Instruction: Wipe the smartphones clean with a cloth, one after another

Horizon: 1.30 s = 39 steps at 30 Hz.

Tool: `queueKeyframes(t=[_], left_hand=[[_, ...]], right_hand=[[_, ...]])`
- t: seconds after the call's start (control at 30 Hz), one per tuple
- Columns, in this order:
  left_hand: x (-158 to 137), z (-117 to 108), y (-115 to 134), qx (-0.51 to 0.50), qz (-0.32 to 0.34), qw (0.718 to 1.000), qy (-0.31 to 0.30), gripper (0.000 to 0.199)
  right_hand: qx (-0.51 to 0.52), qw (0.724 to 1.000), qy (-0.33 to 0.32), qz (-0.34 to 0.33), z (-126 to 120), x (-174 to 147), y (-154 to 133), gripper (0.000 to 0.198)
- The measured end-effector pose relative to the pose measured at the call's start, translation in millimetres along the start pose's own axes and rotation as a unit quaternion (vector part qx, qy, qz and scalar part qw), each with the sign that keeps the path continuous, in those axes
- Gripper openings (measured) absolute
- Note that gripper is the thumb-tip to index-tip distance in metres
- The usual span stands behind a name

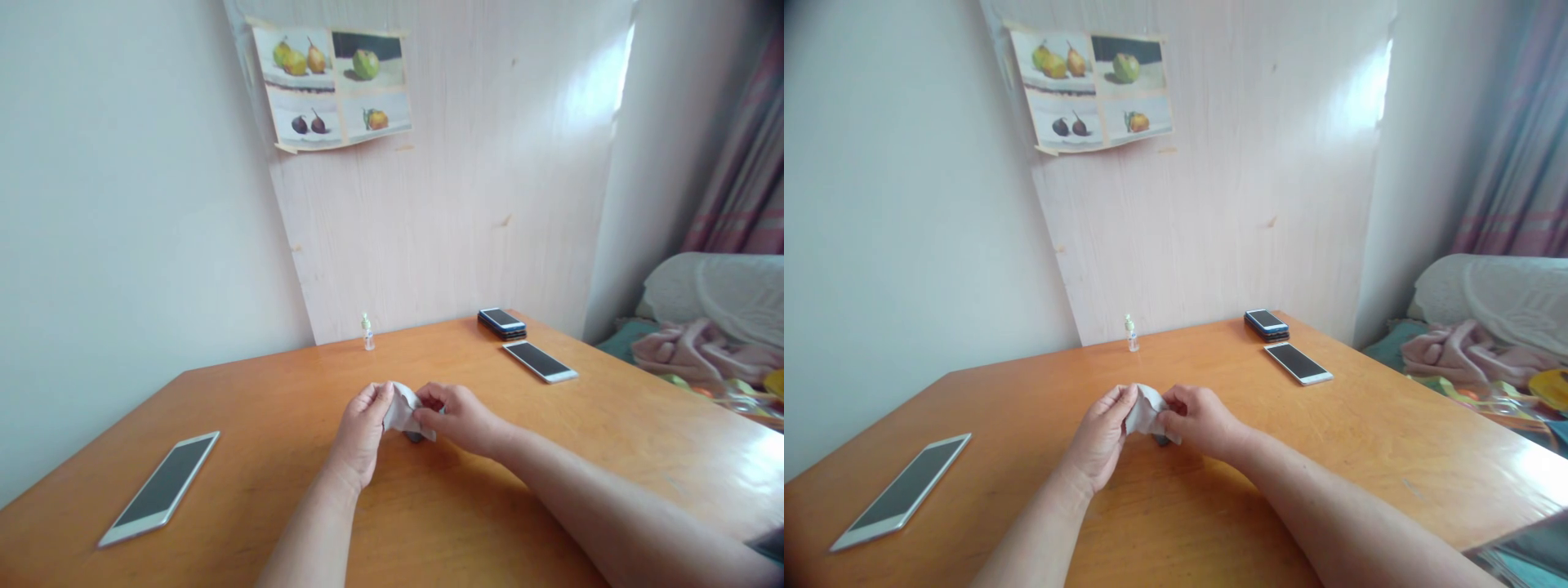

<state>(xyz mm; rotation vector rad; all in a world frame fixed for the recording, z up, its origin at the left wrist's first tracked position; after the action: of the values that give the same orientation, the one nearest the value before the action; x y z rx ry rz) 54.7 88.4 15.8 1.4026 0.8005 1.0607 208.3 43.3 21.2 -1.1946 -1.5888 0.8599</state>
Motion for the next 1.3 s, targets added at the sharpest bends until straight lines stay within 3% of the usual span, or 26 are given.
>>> queueKeyframes(t=[0.33, 0.63, 0.8, 0.97, 1.2, 1.3], left_hand=[[1, -3, -1, -0.028, -0.009, 0.999, 0.021, 0.045], [-2, -1, 6, -0.068, -0.017, 0.998, 0.003, 0.048], [-4, 1, 7, -0.101, -0.039, 0.994, -0.020, 0.043], [-5, -1, 5, -0.101, -0.061, 0.993, -0.003, 0.034], [-5, -3, 3, -0.065, -0.058, 0.996, -0.012, 0.077], [-3, -4, 3, -0.024, -0.031, 0.999, -0.007, 0.071]], right_hand=[[0.109, 0.993, 0.002, 0.041, -3, 3, 5, 0.025], [0.229, 0.968, 0.066, 0.077, -12, 6, 13, 0.029], [0.261, 0.955, 0.079, 0.112, -12, 6, 18, 0.034], [0.276, 0.948, 0.075, 0.139, -11, 6, 23, 0.040], [0.329, 0.927, 0.090, 0.159, -12, 7, 29, 0.039], [0.315, 0.932, 0.092, 0.157, -12, 5, 27, 0.037]])
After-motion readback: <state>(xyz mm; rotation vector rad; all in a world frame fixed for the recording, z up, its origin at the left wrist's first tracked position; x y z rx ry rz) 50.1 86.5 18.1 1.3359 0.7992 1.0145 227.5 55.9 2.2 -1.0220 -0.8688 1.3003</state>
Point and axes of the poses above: each hand's wrist, its own x-axis towards the middle knuckle, its own z-axis out of the palm, y = z × x, the point moved 5 cm from there along x, towards the middle knuckle, and after that the axes turned 10 degrees about x, right-handed, at the moved point
